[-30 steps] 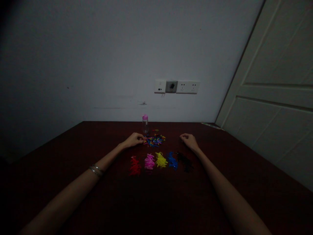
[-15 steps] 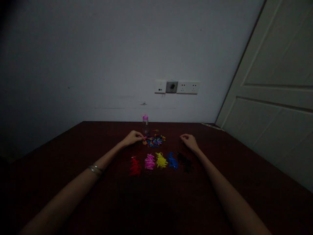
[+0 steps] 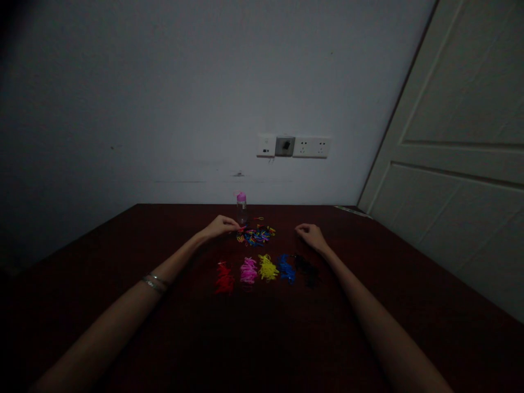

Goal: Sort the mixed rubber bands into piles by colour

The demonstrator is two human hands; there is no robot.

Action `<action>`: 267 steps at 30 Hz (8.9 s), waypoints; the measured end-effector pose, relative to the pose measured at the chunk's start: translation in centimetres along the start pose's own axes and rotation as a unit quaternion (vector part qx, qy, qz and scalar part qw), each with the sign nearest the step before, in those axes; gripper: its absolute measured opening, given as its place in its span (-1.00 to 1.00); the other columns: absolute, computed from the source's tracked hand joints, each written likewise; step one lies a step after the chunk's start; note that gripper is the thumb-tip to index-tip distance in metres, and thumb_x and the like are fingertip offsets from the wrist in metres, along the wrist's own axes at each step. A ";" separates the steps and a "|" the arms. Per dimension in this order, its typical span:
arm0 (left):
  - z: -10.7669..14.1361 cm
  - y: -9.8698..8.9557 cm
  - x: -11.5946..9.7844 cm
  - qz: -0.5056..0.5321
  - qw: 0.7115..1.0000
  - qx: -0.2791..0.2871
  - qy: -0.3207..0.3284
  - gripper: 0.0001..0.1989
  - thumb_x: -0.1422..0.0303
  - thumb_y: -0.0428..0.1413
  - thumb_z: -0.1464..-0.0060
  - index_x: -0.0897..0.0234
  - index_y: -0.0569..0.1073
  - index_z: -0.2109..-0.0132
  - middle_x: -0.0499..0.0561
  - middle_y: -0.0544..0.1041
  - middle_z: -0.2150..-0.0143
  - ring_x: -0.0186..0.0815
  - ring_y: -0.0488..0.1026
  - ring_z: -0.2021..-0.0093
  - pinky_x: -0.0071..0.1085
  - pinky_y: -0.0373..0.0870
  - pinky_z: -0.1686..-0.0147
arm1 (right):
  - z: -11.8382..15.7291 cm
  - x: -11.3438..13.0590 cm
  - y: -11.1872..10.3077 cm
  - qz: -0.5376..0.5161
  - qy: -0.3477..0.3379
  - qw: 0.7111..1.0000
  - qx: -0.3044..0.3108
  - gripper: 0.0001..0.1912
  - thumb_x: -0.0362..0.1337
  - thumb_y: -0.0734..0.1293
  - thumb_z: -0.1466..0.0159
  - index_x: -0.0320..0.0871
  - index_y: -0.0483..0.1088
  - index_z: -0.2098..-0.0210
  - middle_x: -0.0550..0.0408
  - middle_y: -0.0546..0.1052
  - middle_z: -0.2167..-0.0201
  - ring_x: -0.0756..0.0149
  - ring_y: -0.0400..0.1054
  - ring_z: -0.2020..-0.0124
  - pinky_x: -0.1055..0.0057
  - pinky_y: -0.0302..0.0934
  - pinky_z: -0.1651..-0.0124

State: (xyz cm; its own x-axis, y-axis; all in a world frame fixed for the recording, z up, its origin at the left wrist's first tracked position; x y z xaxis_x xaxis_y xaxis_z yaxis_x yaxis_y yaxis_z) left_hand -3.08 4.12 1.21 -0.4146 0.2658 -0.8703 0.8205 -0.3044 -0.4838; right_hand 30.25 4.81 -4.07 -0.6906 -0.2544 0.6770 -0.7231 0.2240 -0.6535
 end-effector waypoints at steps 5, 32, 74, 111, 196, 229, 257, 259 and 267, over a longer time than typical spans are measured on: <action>0.2 1.1 -0.1 0.044 0.997 0.055 -0.026 -0.65 0.21 0.13 0.14 0.44 0.49 0.29 -0.13 0.22 0.69 -0.54 0.02 0.70 -0.52 -0.14 0.68 | 0.1 3.9 1.1 -0.025 -0.052 0.997 0.043 -0.69 -0.19 0.22 -0.06 -0.26 0.45 0.34 0.00 0.50 0.40 0.31 0.34 0.39 0.43 0.19 0.32; 0.0 5.1 -0.4 0.228 0.968 0.095 -0.047 -0.72 0.26 0.14 0.16 0.40 0.39 0.33 -0.20 0.07 0.66 -0.60 -0.08 0.70 -0.56 -0.24 0.69 | 3.2 14.2 7.3 -0.089 -0.164 0.973 0.134 -0.70 -0.17 0.20 -0.14 -0.24 0.46 0.34 0.07 0.51 0.41 0.34 0.31 0.38 0.46 0.15 0.29; 7.1 0.5 0.8 -0.086 0.958 0.271 -0.043 -0.83 0.35 0.18 0.25 0.33 0.53 0.41 0.00 0.49 0.50 -0.46 0.30 0.53 -0.58 0.12 0.54 | 3.3 13.5 6.4 -0.029 -0.166 0.939 0.301 -0.76 -0.30 0.30 -0.01 -0.22 0.47 0.32 0.11 0.48 0.46 0.42 0.28 0.47 0.51 0.13 0.43; -2.6 -2.0 6.2 0.205 0.920 -0.335 -0.004 -0.74 0.24 -0.03 0.14 0.37 0.35 0.55 -0.19 0.06 0.78 -0.55 -0.05 0.75 -0.55 -0.15 0.70 | 3.3 13.0 7.7 -0.052 -0.181 0.925 0.331 -0.74 -0.39 0.18 -0.10 -0.24 0.42 0.26 0.13 0.38 0.52 0.46 0.18 0.50 0.53 0.08 0.44; -1.0 0.5 1.4 -0.102 0.990 0.083 0.056 -0.86 0.41 0.15 0.32 0.34 0.54 0.48 -0.04 0.41 0.62 -0.46 0.17 0.61 -0.52 0.02 0.57 | -0.2 1.3 2.2 -0.015 -0.020 1.000 0.012 -0.78 -0.31 0.21 -0.03 -0.20 0.46 0.39 0.03 0.52 0.36 0.24 0.36 0.28 0.36 0.19 0.18; -2.1 -0.6 3.4 -0.022 0.999 -0.034 0.002 -0.72 0.28 0.13 0.21 0.43 0.49 0.36 -0.04 0.40 0.57 -0.48 0.21 0.58 -0.55 0.08 0.58 | -0.1 2.8 2.3 -0.011 -0.041 0.997 0.063 -0.74 -0.27 0.22 -0.03 -0.24 0.45 0.34 0.03 0.50 0.40 0.30 0.33 0.37 0.42 0.18 0.30; -2.7 -1.6 6.6 0.010 0.995 -0.101 -0.020 -0.66 0.19 0.10 0.25 0.43 0.47 0.40 -0.12 0.26 0.69 -0.51 0.09 0.65 -0.54 -0.02 0.63 | 1.4 7.8 6.5 -0.006 -0.160 0.980 0.119 -0.80 -0.38 0.24 -0.05 -0.19 0.46 0.35 0.05 0.48 0.37 0.36 0.32 0.37 0.45 0.17 0.28; -2.6 -1.6 6.5 0.010 0.995 -0.102 -0.020 -0.67 0.20 0.10 0.25 0.43 0.47 0.40 -0.13 0.25 0.69 -0.51 0.09 0.66 -0.54 -0.03 0.64 | 1.4 7.9 6.3 -0.009 -0.163 0.980 0.118 -0.79 -0.38 0.23 -0.05 -0.19 0.46 0.35 0.05 0.48 0.36 0.35 0.33 0.36 0.45 0.18 0.28; -2.2 -1.6 6.1 0.006 0.994 -0.099 -0.035 -0.68 0.23 0.09 0.23 0.44 0.47 0.39 -0.12 0.26 0.68 -0.51 0.11 0.66 -0.55 -0.01 0.65 | 0.6 9.2 2.4 -0.040 -0.103 0.974 0.196 -0.79 -0.33 0.26 0.01 -0.25 0.47 0.40 0.05 0.50 0.48 0.37 0.32 0.43 0.48 0.18 0.36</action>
State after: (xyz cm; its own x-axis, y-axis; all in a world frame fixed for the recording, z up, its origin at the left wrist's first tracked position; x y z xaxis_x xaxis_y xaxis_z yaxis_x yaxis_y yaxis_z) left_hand -6.00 8.26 -3.09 -0.4254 0.1974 -0.8832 0.8840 -0.1183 -0.4522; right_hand 22.20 2.44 0.40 -0.5863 -0.4482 0.6748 -0.6852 -0.1699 -0.7082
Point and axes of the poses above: each hand's wrist, its own z-axis away from the middle knuckle, its own y-axis out of the palm, x = y × z, the point moved 4 cm from there along -z, towards the middle knuckle
